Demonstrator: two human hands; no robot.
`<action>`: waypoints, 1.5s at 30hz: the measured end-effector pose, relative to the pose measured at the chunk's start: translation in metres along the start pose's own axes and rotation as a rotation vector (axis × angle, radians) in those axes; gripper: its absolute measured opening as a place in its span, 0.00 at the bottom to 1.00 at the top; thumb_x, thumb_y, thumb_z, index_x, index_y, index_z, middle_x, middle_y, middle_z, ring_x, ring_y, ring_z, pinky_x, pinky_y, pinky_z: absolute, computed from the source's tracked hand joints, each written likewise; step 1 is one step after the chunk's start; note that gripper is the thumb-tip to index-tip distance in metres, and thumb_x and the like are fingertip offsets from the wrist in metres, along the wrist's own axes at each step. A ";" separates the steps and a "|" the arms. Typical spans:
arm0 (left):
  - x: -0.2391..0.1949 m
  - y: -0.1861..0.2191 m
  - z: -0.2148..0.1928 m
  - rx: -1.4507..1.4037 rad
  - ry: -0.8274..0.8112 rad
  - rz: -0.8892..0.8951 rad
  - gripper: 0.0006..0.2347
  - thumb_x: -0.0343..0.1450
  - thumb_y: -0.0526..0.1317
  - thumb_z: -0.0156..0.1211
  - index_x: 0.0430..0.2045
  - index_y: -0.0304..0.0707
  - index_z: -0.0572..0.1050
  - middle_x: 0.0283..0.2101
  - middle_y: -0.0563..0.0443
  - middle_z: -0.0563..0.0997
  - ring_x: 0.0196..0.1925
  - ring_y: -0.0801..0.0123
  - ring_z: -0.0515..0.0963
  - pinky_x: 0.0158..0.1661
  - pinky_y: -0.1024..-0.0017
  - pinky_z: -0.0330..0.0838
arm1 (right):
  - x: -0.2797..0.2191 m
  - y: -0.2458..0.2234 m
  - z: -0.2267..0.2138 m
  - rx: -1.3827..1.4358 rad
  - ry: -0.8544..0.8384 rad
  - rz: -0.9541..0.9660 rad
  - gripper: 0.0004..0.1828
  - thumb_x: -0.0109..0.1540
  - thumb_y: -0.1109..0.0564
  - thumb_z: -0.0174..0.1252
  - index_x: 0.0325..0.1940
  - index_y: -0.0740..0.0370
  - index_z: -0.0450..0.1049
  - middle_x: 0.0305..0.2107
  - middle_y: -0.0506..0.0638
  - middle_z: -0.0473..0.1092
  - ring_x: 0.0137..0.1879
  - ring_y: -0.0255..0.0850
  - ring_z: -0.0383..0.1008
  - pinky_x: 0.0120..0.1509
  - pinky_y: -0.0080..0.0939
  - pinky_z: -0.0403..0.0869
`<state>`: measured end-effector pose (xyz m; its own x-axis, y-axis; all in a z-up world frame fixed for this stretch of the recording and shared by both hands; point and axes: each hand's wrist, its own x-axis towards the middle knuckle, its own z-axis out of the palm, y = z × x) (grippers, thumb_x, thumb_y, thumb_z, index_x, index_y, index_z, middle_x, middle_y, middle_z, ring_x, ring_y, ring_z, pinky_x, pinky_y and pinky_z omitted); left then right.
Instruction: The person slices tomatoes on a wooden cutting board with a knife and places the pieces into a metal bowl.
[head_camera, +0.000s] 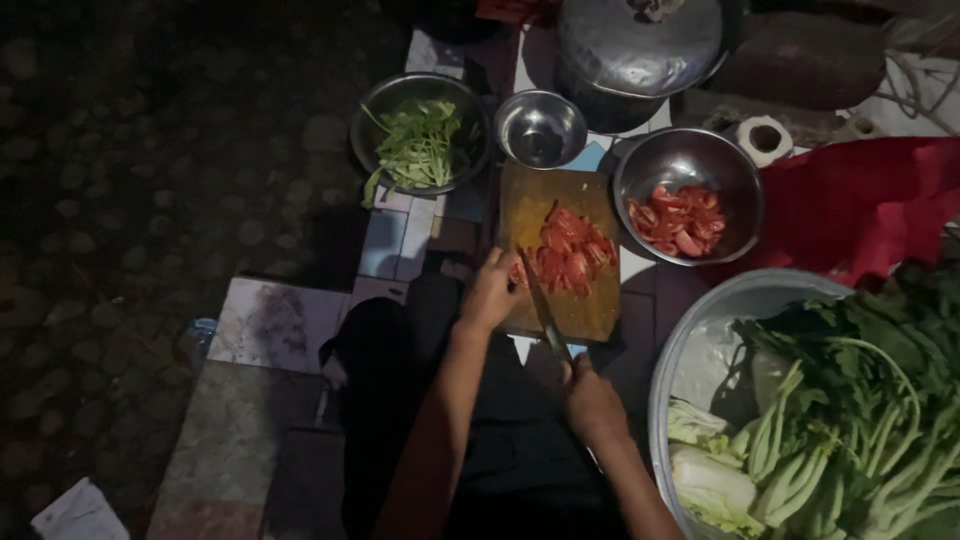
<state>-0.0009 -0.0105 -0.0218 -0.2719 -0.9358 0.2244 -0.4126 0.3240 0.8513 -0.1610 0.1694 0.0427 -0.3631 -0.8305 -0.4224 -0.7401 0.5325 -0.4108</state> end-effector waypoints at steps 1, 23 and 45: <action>0.000 0.001 -0.001 0.026 0.019 0.037 0.18 0.62 0.32 0.68 0.45 0.32 0.74 0.47 0.37 0.75 0.50 0.42 0.79 0.47 0.56 0.75 | 0.012 -0.009 0.005 0.001 0.021 -0.022 0.24 0.68 0.39 0.43 0.58 0.56 0.69 0.40 0.73 0.76 0.51 0.72 0.75 0.56 0.69 0.71; 0.001 0.024 -0.010 0.371 0.009 -0.045 0.16 0.65 0.40 0.69 0.46 0.38 0.76 0.49 0.42 0.74 0.53 0.46 0.77 0.47 0.54 0.75 | 0.041 -0.035 0.008 -0.045 0.116 -0.111 0.25 0.70 0.36 0.42 0.58 0.54 0.70 0.36 0.70 0.77 0.45 0.68 0.79 0.49 0.64 0.76; 0.005 0.015 -0.020 0.161 -0.049 -0.088 0.25 0.59 0.33 0.75 0.53 0.36 0.77 0.48 0.41 0.78 0.49 0.48 0.80 0.47 0.59 0.75 | 0.043 -0.033 0.020 -0.067 0.086 -0.096 0.23 0.69 0.39 0.44 0.58 0.53 0.71 0.34 0.71 0.76 0.44 0.69 0.78 0.48 0.66 0.76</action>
<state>0.0091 -0.0132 0.0021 -0.2690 -0.9549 0.1260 -0.5692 0.2631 0.7790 -0.1409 0.1197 0.0216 -0.3340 -0.8895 -0.3117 -0.8089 0.4403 -0.3898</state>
